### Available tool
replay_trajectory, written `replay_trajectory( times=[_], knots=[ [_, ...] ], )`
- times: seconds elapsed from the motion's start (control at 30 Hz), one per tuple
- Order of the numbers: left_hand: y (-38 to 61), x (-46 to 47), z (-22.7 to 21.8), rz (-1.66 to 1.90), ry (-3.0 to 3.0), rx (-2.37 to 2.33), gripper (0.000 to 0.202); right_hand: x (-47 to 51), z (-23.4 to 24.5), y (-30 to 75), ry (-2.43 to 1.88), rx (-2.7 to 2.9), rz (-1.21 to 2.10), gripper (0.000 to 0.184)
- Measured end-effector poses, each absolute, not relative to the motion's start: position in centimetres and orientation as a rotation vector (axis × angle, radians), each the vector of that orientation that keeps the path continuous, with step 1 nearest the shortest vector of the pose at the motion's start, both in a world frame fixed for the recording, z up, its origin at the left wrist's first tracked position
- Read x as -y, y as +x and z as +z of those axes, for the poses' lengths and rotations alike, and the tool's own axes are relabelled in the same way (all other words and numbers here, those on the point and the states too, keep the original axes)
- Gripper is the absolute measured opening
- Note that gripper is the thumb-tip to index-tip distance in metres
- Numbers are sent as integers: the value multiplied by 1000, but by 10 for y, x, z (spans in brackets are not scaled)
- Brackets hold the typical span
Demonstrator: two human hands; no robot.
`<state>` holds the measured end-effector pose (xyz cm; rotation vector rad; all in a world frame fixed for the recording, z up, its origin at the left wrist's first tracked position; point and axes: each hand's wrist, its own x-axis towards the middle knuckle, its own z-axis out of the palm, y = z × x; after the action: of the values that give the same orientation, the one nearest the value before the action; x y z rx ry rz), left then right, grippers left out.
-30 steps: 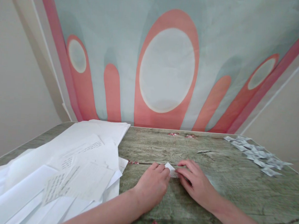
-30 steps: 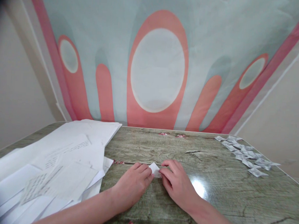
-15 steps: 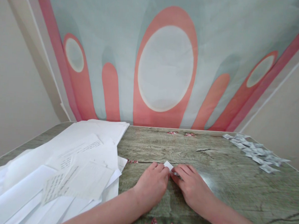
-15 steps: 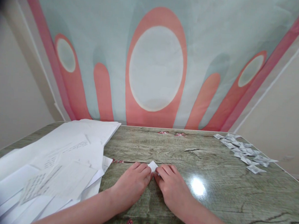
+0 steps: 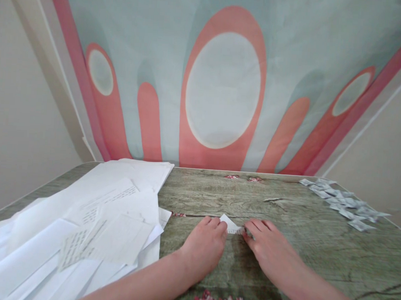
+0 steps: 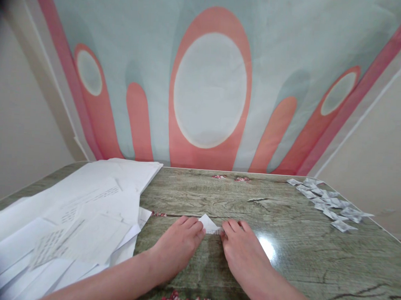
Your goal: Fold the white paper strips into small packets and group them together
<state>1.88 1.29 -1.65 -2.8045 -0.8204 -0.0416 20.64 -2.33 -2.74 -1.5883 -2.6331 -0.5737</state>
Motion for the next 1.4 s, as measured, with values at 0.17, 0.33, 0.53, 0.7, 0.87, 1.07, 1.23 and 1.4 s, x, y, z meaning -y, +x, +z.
replay_trajectory(
  times=[0.17, 0.33, 0.53, 0.7, 0.87, 1.07, 1.23, 1.4],
  knots=[
    [19, -12, -16, -31, -2801, 823, 14, 23, -28, 211, -1581, 2615, -595, 10],
    [19, -11, -14, -35, -2805, 826, 15, 21, -30, 209, -1481, 2558, -551, 18],
    [19, -9, -14, -72, -2805, 853, 16, 19, -50, 193, -1307, 2549, -508, 20],
    [18, -8, -12, -81, -2809, 919, 17, 18, -58, 192, -1330, 2558, -496, 16],
    [15, -8, -11, -31, -2760, 974, 13, 19, -59, 190, -1378, 2516, -498, 17],
    [12, -8, -8, 62, -2705, 1024, 11, 19, -58, 189, -1393, 2524, -548, 18],
    [11, -9, -9, 82, -2674, 1040, 12, 19, -58, 190, -1399, 2536, -538, 19],
    [7, -10, -4, 86, -2671, 1080, 11, 20, -55, 190, -1412, 2546, -544, 19]
  ],
)
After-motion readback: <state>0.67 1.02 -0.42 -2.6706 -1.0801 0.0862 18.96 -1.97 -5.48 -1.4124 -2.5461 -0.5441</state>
